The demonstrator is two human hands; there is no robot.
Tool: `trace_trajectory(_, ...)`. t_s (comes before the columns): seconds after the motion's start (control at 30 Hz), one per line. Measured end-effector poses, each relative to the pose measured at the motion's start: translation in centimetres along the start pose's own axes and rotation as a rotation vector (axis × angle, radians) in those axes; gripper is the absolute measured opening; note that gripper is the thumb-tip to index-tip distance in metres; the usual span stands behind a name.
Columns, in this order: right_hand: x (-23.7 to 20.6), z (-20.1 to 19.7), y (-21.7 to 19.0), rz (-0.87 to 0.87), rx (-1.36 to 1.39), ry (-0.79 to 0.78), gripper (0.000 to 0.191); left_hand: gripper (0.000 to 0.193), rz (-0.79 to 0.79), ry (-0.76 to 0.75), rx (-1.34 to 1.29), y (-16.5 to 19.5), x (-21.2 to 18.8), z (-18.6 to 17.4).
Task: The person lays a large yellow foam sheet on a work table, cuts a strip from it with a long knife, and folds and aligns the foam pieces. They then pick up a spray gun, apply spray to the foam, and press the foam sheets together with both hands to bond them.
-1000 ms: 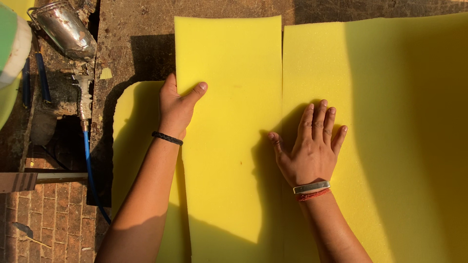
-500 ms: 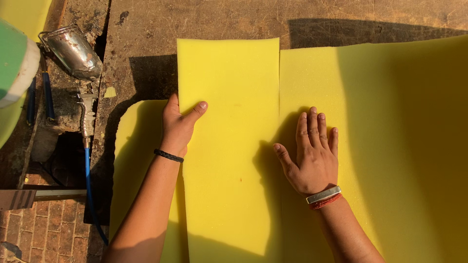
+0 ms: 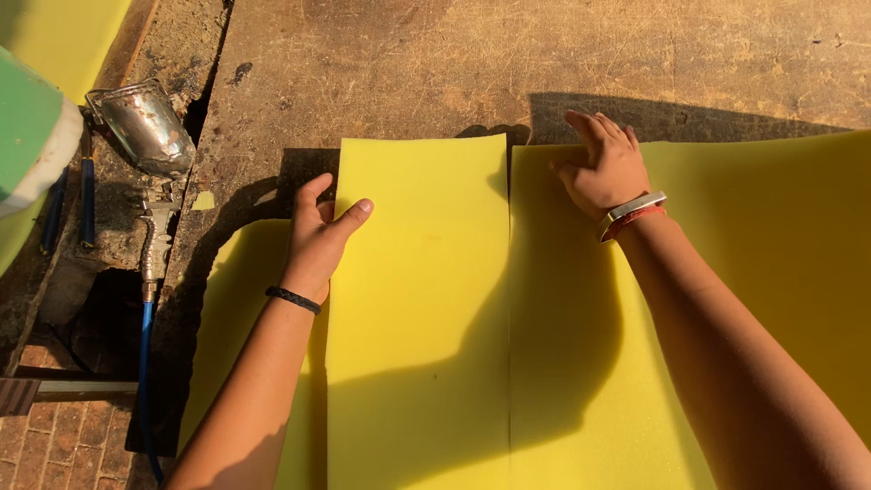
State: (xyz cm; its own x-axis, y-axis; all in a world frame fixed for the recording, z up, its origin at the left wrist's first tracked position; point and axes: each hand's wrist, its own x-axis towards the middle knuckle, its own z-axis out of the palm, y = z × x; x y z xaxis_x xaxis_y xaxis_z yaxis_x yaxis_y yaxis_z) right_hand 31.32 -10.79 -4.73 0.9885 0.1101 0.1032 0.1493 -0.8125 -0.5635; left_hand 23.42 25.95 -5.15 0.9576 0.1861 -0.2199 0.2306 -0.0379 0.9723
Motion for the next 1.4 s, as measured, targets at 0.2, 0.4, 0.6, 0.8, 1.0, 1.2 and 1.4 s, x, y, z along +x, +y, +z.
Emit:
trace_trajectory(0.2, 2.2, -0.2, 0.1, 0.174, 0.004, -0.169, 0.044, 0.068, 0.580, 0.042, 0.733, 1.6, 6.4, 3.1)
trace_trajectory(0.4, 2.5, -0.3, -1.1, 0.230, -0.055, -0.196, 0.042, 0.048, 0.381, -0.267, 0.881, 4.4, 10.0, 11.9)
trace_trajectory(0.6, 2.6, 0.0, -0.9, 0.283, 0.099, -0.159, 0.032, 0.022, 0.150, -0.349, 0.784, 5.2, 11.2, 14.1)
trace_trajectory(0.8, 2.3, 0.5, -0.1, 0.227, 0.141, -0.064, 0.027, 0.022, 0.154, -0.295, 0.697, 4.0, 11.5, 14.7)
trace_trajectory(1.0, 2.4, 0.7, 0.4, 0.244, 0.297, -0.032, 0.023, 0.023, 0.142, -0.253, 0.703, 3.7, 11.7, 15.5)
trace_trajectory(1.2, 2.6, 0.8, 0.5, 0.247, 0.335, -0.038, 0.022, 0.022, 0.161, -0.254, 0.678, 3.3, 11.9, 15.3)
trace_trajectory(1.4, 2.5, 0.6, 0.3, 0.280, 0.361, -0.047, 0.023, 0.021, 0.170, -0.240, 0.674, 2.9, 11.8, 15.7)
